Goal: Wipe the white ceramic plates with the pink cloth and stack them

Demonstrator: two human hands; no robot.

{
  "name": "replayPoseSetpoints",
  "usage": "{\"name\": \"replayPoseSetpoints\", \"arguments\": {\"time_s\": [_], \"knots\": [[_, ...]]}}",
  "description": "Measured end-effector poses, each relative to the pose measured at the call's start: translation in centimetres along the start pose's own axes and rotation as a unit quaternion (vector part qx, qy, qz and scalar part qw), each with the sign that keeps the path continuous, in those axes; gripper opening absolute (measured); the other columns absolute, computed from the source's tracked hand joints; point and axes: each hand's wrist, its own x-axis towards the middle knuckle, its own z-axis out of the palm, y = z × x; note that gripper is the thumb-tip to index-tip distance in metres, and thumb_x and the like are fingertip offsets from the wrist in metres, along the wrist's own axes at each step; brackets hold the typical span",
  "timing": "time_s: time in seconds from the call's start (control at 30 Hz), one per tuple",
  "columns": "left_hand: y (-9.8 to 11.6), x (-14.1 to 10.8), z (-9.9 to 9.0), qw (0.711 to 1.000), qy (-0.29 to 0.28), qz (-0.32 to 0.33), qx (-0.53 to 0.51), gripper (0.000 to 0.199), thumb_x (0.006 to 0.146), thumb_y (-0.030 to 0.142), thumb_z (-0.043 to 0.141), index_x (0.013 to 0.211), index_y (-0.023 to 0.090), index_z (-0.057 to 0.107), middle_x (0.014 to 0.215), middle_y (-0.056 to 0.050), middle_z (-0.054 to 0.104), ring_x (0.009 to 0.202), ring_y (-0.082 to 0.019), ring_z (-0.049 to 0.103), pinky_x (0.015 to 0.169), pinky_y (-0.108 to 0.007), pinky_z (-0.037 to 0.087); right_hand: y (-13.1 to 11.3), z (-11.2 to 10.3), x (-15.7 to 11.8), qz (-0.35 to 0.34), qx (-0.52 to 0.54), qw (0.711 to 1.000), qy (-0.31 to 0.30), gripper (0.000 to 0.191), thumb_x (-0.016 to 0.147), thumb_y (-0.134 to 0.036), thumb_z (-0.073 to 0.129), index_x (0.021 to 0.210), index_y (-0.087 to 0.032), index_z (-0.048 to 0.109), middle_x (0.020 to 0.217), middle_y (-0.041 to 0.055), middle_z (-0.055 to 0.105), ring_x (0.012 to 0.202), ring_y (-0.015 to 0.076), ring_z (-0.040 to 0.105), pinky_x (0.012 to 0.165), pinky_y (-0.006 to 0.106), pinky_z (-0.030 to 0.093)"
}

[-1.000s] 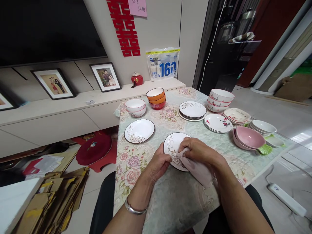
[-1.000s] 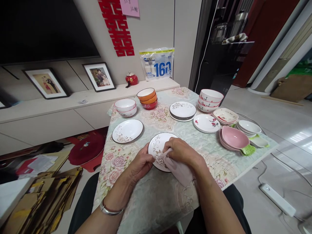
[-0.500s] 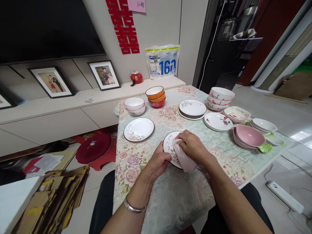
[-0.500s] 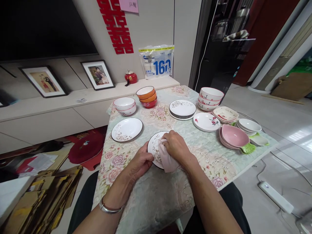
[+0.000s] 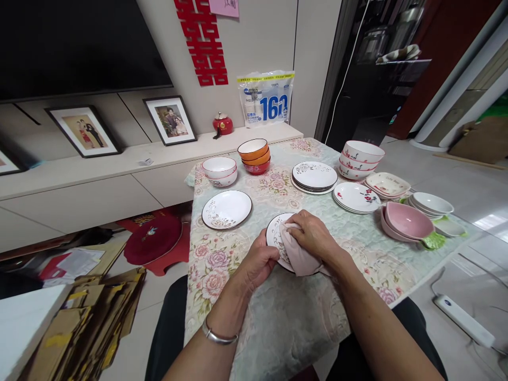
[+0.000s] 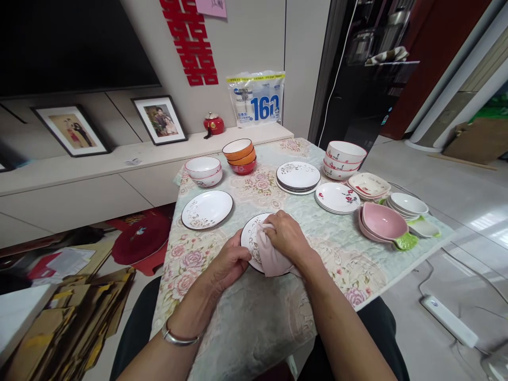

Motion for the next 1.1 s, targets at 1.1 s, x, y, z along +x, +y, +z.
{"name": "replayPoseSetpoints", "arguments": {"time_s": [1.1], "knots": [[-0.39,0.19,-0.05,0.999,0.029,0.002,0.018,0.08,0.043,-0.004,0.052,0.119,0.019,0.056,0.099,-0.003,0.07,0.093,-0.022,0.062,0.073,-0.027,0.047,0.53,0.4,0.18,-0.013,0.015,1.0,0.016,0.024,0.089,-0.021,0.056,0.108,-0.017,0.07,0.099,0.008,0.063,0.096,0.0189,0.058,0.085,0.027,0.04]]}}
